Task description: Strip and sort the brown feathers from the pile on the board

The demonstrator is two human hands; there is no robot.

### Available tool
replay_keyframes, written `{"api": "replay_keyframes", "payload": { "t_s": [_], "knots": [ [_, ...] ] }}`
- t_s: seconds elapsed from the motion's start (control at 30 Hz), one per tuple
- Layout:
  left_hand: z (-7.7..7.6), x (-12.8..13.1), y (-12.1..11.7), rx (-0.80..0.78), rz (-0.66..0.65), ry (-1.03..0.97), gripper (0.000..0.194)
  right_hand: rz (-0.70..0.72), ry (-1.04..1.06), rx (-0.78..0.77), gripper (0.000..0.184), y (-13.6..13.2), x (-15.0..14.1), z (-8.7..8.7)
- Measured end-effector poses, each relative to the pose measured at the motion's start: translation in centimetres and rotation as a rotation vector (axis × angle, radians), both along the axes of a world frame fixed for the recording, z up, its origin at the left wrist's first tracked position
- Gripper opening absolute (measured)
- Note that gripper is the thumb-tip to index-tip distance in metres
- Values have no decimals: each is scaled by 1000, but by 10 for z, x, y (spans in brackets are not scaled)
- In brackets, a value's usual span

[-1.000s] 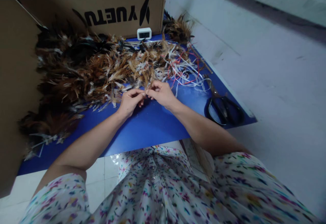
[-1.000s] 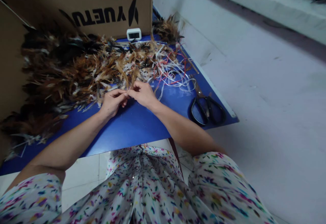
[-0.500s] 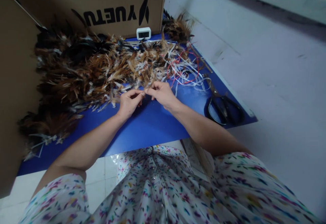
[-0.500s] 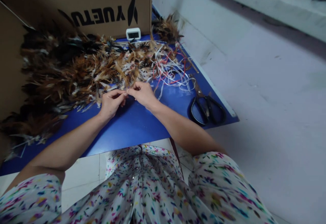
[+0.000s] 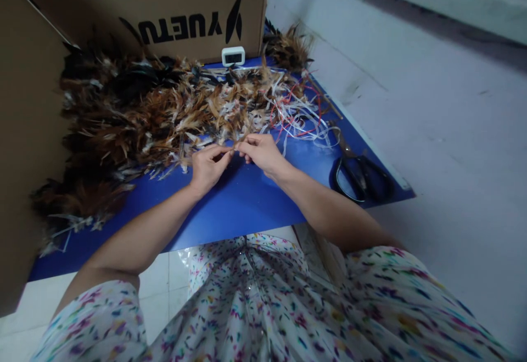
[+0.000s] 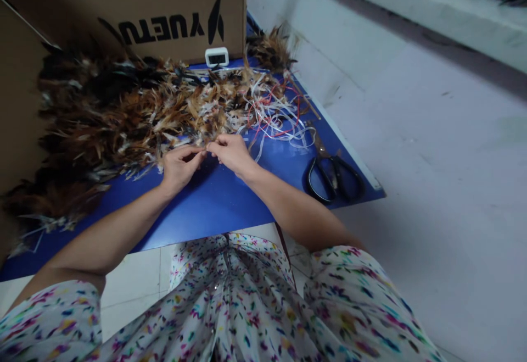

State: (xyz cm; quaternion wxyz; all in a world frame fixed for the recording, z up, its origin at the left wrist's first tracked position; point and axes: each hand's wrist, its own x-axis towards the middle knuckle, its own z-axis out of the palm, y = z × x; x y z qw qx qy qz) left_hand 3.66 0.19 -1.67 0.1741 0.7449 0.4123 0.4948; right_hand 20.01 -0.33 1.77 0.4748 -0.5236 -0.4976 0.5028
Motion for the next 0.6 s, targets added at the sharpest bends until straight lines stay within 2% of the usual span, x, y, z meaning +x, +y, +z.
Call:
{"api": "replay_keyframes", "payload": {
  "t_s": [0.27,0.6],
  "knots": [
    [-3,-3,0,283,18,200,13,-6,4,-41,27,-1,1,3],
    [-3,-3,-1,345,35,280,15,-3,4,-59,27,-1,-2,-2]
  ]
}}
